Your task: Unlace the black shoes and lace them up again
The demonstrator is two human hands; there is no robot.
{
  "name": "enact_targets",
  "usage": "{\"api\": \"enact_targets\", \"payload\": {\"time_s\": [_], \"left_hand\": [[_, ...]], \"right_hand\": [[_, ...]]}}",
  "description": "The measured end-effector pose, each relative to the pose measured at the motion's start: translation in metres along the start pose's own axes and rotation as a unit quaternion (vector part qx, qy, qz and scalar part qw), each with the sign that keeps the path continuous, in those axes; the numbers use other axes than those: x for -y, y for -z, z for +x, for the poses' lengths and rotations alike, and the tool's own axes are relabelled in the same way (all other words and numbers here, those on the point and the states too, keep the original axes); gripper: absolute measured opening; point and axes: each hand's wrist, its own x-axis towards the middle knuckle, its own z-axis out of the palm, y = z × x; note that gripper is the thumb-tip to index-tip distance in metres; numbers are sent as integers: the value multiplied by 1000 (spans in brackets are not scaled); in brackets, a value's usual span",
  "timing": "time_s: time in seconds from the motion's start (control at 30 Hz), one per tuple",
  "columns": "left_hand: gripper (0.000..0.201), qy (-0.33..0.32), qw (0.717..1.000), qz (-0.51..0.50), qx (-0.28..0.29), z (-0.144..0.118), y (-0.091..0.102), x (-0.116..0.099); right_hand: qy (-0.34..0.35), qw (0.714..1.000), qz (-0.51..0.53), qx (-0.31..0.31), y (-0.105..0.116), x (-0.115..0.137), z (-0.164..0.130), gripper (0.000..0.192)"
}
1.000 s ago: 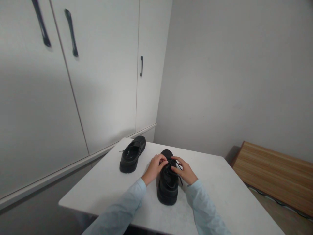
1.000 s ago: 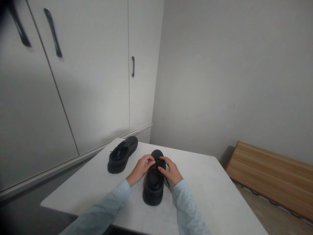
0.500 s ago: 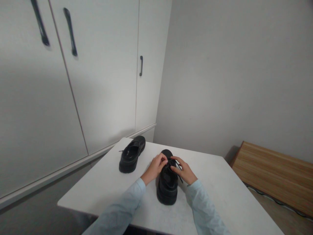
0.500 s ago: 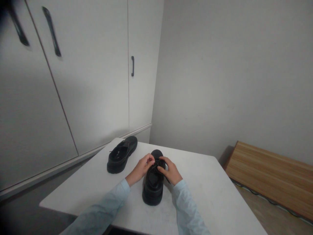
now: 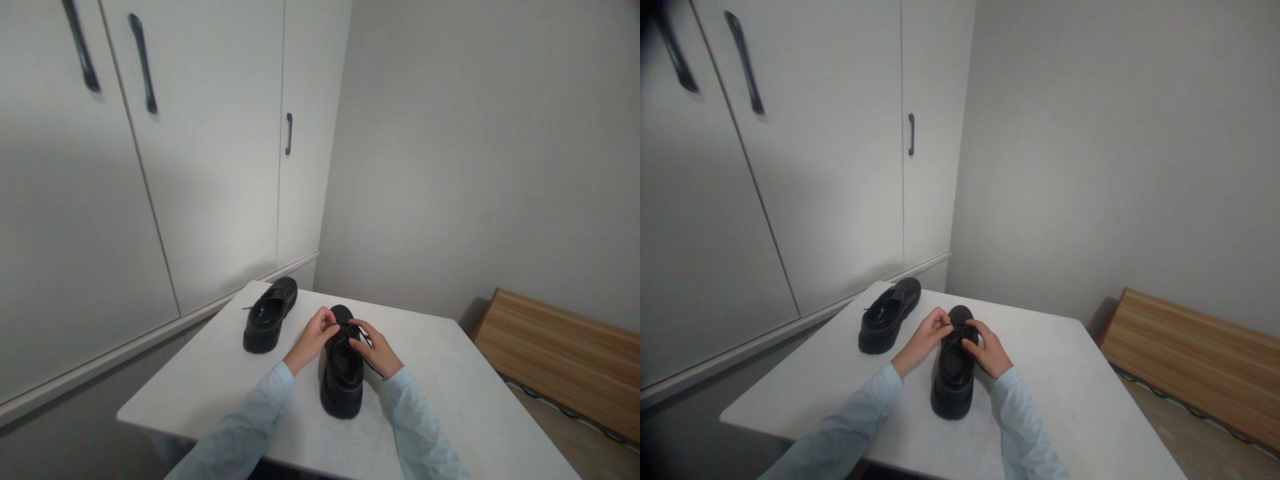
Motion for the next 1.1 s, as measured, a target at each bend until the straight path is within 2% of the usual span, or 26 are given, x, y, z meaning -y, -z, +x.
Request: {"api": "enact_targets", "payload": {"time_s": [0.1,0.53,0.73,0.83,1.0,1.1], "left_hand": [[19,-1,999,-46,-5,-1,-2,-2],[19,-17,998,-3,-58,-3,-3,-5],[8,-47,985,142,-83,-3,6,-7],[7,-56,977,195,-62,-1,14,-6],[19,-83,963,257,0,0,26,1],[15,-89,948,306,7,-1,30,4]], "right_hand": [[-2,1000,0,2,0,0,0,42],[-5,1000,9,3,0,1,0,41],[-10,1000,12,6,0,2,0,42],[-14,1000,10,14,1,2,0,43],[-15,1000,12,14,1,1,0,42],[-11,1000,13,12,1,1,0,42]]}}
